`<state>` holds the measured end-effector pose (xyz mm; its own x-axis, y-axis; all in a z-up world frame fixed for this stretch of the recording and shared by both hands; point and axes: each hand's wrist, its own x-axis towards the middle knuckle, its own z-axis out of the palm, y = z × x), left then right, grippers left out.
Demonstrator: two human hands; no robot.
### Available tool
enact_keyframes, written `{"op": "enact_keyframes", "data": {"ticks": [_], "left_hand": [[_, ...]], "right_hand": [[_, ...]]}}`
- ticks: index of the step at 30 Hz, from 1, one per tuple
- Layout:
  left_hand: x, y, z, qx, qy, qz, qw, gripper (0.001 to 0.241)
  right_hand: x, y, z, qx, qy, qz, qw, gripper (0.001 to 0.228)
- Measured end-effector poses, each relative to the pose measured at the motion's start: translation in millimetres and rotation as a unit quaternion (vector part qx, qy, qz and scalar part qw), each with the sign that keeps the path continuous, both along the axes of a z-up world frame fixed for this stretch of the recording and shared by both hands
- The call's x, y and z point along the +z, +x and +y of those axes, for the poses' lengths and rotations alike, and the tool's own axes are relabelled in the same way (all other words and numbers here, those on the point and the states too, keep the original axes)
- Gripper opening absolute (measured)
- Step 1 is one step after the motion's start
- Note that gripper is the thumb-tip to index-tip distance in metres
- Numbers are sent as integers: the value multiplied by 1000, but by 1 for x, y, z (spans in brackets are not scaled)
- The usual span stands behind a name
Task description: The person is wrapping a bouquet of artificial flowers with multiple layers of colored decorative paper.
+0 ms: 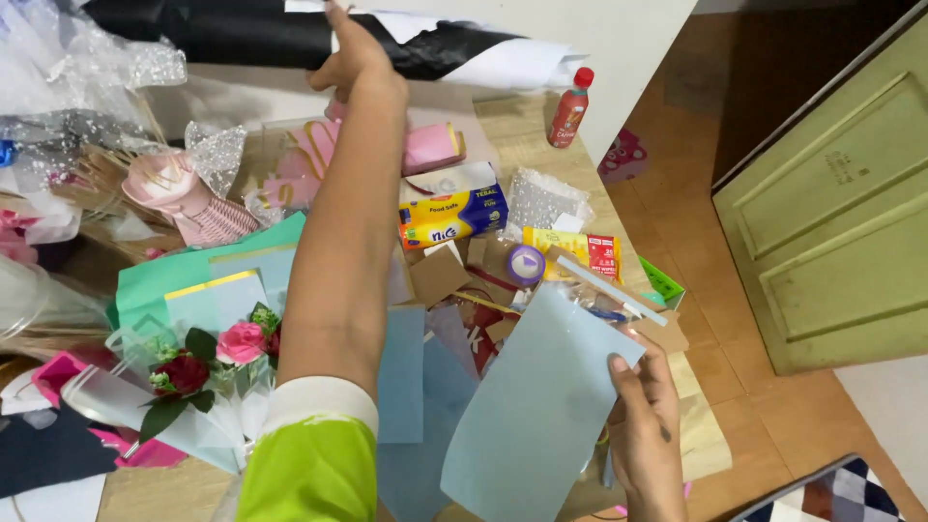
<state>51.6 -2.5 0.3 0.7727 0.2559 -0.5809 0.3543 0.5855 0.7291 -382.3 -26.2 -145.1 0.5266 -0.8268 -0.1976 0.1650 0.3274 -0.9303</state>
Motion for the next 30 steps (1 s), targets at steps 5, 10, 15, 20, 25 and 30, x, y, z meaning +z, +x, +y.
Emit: {"op": "enact_keyframes", "data": {"ticks": [5,10,15,20,25,30], "left_hand": [[-1,17,2,47,-87,-18,995,116],[-6,-48,36,-141,50,-118,982,106],[15,-161,112,-555,296,-425,651,59],[-27,-273,198,-674,285,-281,621,88],[-48,-340,253,-604,202,-289,715,34],[-68,-383,284,-414,230,-345,810,19]], "right_hand": [[2,3,5,8,-21,58,998,37],[-1,5,4,18,-17,49,999,36],[8,19,0,91,-68,-7,994,35],[51,35,33,139,-73,-87,984,32],[49,42,81,166,-134,-196,957,43],[25,7,143,232,-291,-167,913,54]]}}
